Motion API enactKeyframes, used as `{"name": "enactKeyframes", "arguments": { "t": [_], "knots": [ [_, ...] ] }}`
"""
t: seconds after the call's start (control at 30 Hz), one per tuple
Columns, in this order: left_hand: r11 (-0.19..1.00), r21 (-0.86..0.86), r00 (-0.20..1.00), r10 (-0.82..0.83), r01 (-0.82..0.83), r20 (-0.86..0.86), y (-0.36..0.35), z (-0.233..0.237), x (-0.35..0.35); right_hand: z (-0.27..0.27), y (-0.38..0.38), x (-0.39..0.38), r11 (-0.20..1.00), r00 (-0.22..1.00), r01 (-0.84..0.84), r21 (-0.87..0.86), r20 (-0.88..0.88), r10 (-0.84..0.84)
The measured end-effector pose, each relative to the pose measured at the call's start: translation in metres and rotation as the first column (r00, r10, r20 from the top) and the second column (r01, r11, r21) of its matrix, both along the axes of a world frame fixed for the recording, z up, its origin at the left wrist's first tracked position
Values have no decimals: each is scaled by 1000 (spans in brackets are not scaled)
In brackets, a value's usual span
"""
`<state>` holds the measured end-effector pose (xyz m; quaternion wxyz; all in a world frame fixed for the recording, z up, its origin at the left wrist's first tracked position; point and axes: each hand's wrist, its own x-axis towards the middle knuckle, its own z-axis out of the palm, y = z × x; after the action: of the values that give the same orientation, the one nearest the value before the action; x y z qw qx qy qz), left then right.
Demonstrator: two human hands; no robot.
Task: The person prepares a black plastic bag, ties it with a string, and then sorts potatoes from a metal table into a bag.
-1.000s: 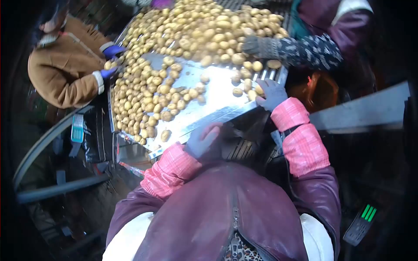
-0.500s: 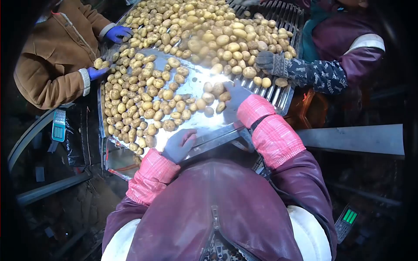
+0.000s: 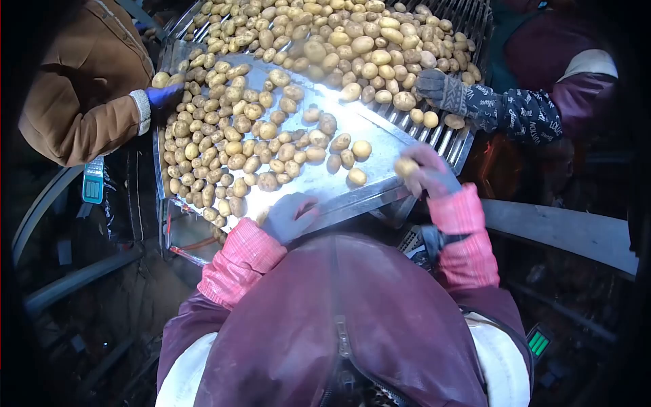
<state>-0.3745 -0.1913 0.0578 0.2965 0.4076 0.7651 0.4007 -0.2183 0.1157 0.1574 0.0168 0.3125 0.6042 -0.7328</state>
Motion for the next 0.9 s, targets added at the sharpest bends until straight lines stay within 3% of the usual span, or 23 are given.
{"name": "enactKeyframes", "arguments": {
  "t": [0.1, 0.17, 0.23, 0.27, 0.3, 0.37, 0.4, 0.43, 0.47, 0.5, 0.57, 0.6, 0.67, 0.7, 0.73, 0.77, 0.83, 0.9],
  "knots": [
    [999, -41, 1000, 7, -6, 27, 3, 3, 3, -4, 5, 62, 972, 970, -194, -129, 123, 210],
    [998, -58, 995, 7, -1, 102, 6, 7, 2, -18, 1, 82, 973, 969, -178, -150, 143, 199],
    [998, -57, 967, -10, 25, 254, 16, 7, -4, -83, 13, 103, 989, 975, -149, -17, 163, 149],
    [1000, -16, 959, 18, -14, 283, 26, 8, -3, -114, 20, 112, 990, 978, -134, 52, 169, 123],
    [998, 25, 949, 44, -55, 313, 38, 10, -1, -135, 26, 118, 921, 961, -220, 322, 232, 149],
    [990, 30, 907, 116, -140, 405, 51, 7, -8, -144, 26, 112, 555, 925, -367, 746, 353, 137],
    [984, -6, 870, 162, -180, 467, 55, -1, -14, -128, 24, 111, 802, 931, -313, 509, 332, 153],
    [976, -44, 826, 205, -215, 525, 58, -5, -21, -108, 21, 105, 866, 912, -346, 362, 345, 220],
    [968, -90, 702, 231, -232, 673, 55, -2, -32, -92, 21, 98, 903, 893, -373, 211, 347, 288],
    [953, -42, 756, 265, -300, 599, 51, -4, -36, -74, 21, 89, 916, 870, -397, 55, 340, 357],
    [905, 64, 825, 352, -421, 442, 39, -14, -39, -25, 14, 60, 888, 852, -449, 96, 346, 393],
    [893, -157, 783, 446, -422, 433, 30, -11, -49, -12, 14, 41, 872, 844, -478, 103, 329, 424],
    [866, -10, 798, 465, -500, 384, 17, -33, -61, -10, 11, -2, 808, 872, -483, 337, 273, 407],
    [844, 67, 802, 476, -531, 360, 13, -41, -64, 12, -4, -32, 850, 920, -390, 356, 183, 345],
    [833, 93, 834, 528, -546, 160, 14, -29, -57, -10, 2, -60, 617, 870, -400, 677, 68, 489],
    [829, 40, 816, 539, -557, 207, 11, -23, -51, -33, -1, -89, 521, 856, -327, 788, 14, 517],
    [817, -75, 767, 566, -572, 303, 1, -12, -33, -49, -17, -142, 389, 798, -282, 877, -11, 602],
    [819, -175, 694, 561, -547, 451, 0, 27, -8, -53, -37, -182, 123, 784, -359, 925, 226, 579]
  ]
}}
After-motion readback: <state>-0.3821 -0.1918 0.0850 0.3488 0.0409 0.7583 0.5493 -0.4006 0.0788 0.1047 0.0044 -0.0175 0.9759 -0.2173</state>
